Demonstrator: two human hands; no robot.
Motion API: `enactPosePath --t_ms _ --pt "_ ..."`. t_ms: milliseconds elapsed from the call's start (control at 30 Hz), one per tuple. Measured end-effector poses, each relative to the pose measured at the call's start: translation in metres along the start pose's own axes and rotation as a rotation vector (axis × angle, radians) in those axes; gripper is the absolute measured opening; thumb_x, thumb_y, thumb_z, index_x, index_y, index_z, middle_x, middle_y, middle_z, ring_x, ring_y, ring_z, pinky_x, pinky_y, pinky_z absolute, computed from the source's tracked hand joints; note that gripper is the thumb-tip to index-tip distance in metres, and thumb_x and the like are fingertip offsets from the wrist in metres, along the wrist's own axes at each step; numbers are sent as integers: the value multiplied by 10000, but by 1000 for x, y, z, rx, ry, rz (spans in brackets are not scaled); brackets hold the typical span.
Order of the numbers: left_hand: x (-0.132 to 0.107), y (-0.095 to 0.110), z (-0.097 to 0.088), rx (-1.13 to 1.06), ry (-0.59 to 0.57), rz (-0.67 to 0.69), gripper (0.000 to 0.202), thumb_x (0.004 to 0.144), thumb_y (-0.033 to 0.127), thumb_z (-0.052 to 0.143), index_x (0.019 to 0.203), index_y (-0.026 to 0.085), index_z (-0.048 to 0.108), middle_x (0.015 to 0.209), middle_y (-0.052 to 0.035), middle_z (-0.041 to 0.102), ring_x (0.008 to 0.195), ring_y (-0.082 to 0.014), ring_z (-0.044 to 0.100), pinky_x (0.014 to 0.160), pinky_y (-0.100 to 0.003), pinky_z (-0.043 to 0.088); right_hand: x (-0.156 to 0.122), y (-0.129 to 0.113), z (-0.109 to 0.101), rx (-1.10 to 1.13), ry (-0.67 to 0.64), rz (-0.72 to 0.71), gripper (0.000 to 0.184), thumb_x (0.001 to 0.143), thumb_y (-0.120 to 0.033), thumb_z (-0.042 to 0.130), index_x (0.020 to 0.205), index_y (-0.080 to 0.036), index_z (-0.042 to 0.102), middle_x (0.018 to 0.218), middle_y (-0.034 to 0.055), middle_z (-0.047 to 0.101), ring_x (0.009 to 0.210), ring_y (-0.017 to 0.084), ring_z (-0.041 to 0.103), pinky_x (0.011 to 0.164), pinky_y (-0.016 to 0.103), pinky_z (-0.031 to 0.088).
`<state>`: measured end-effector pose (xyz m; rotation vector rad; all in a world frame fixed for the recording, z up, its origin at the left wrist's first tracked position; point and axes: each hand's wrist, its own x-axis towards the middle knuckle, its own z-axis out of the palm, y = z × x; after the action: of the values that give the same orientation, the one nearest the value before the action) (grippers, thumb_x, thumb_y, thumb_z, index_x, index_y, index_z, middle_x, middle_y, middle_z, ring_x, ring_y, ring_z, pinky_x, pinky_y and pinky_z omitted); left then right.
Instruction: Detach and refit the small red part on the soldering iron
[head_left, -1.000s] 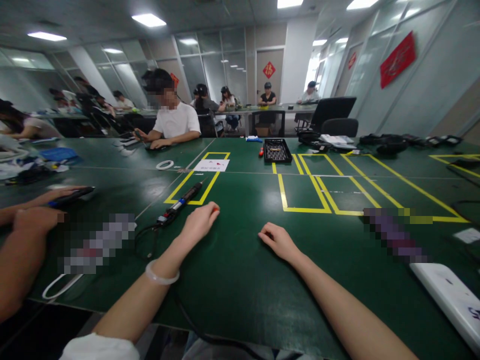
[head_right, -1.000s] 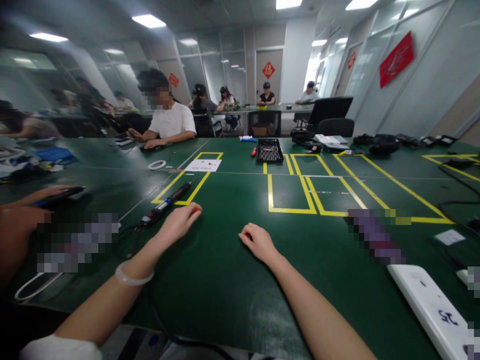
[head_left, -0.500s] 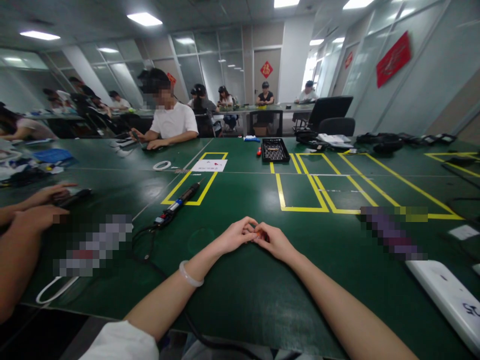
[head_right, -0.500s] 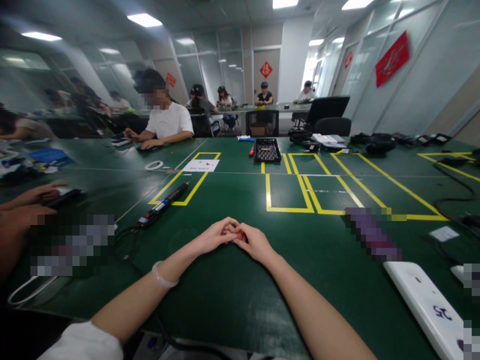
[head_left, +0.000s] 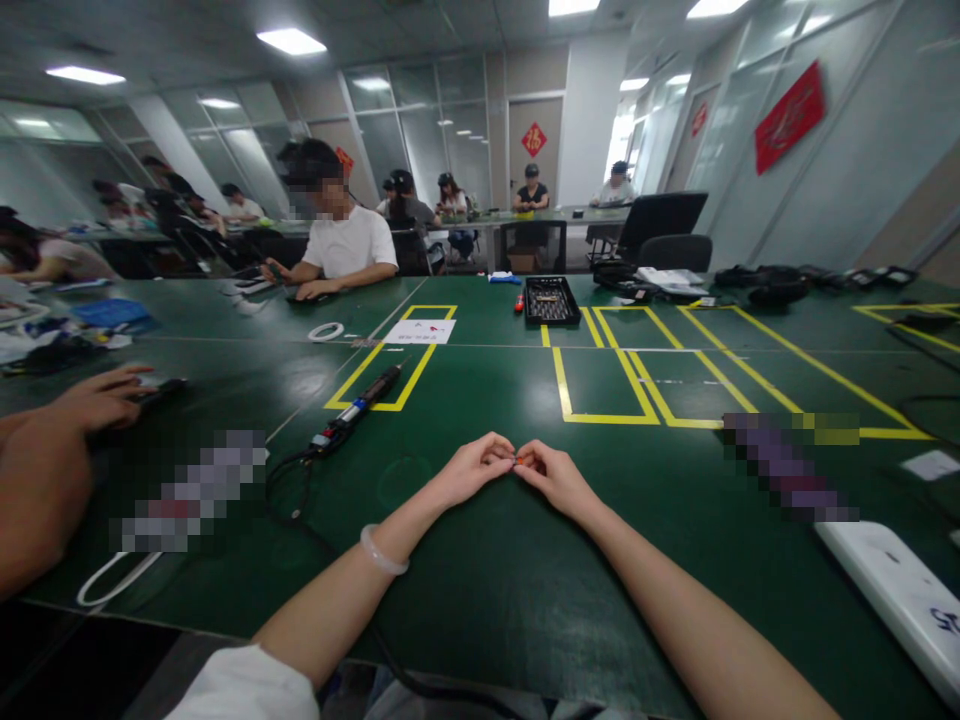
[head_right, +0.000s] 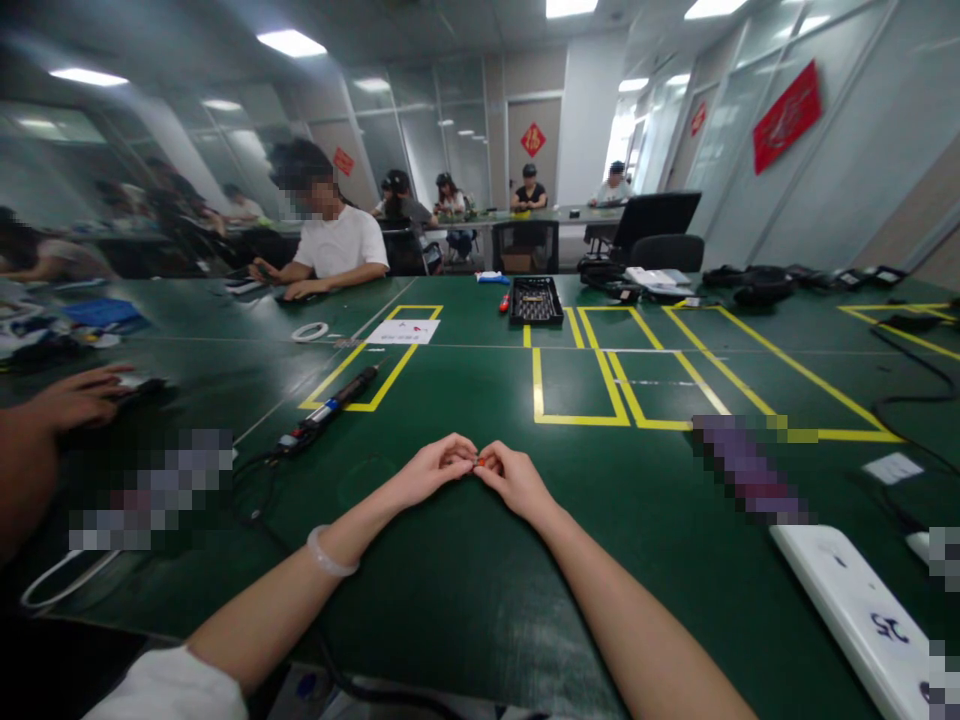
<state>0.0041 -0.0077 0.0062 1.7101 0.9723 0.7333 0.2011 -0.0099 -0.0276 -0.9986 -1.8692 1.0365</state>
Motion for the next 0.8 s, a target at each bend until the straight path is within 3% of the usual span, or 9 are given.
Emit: enactPosePath --t_ms 67,167,400,533,633,733,800 --pt "-2 5 1 120 24 70 297 813 331 646 1056 174 578 1055 -65 623 910 -158 610 725 -256 483 1 1 0 34 16 37 173 873 -339 595 914 -171 591 725 -9 617 630 119 547 582 212 396" --pt "-5 10 4 256 45 143 218 844 299 607 1028 184 598 1012 -44 630 909 -151 603 756 -255 482 0 -2 -2 23 -2 55 220 901 -377 553 842 -169 594 686 -9 615 615 119 547 580 215 387" --pt "-6 13 7 330 54 177 187 876 288 566 1025 186 610 964 -25 659 863 -138 614 800 -260 484 0 -6 -4 -78 -14 39 371 959 -380 439 677 -171 560 604 -7 596 575 119 529 603 235 375" --pt "-7 11 7 350 62 155 176 879 289 558 999 180 628 951 -30 675 869 -143 629 808 -262 487 -1 -3 -1 43 18 16 220 920 -391 519 870 -181 566 683 -17 596 610 119 531 590 224 382" --pt "-5 11 5 336 32 124 191 882 302 551 1008 177 623 954 -32 689 875 -147 646 806 -259 492 -2 -1 1 118 -9 -16 216 874 -369 594 983 -189 542 781 -9 610 653 115 537 598 217 394" --pt "-3 13 -6 403 -24 134 249 912 362 498 1051 197 622 996 -31 694 914 -157 649 829 -268 490 -3 0 0 121 -22 -9 182 879 -353 584 944 -186 548 787 -4 605 667 116 538 605 219 395" --pt "-3 13 -28 534 36 141 319 926 414 456 1123 215 608 1084 -39 677 996 -178 630 888 -296 475 -3 1 0 119 -22 0 175 882 -348 577 941 -186 550 785 -4 600 674 118 538 610 222 396"
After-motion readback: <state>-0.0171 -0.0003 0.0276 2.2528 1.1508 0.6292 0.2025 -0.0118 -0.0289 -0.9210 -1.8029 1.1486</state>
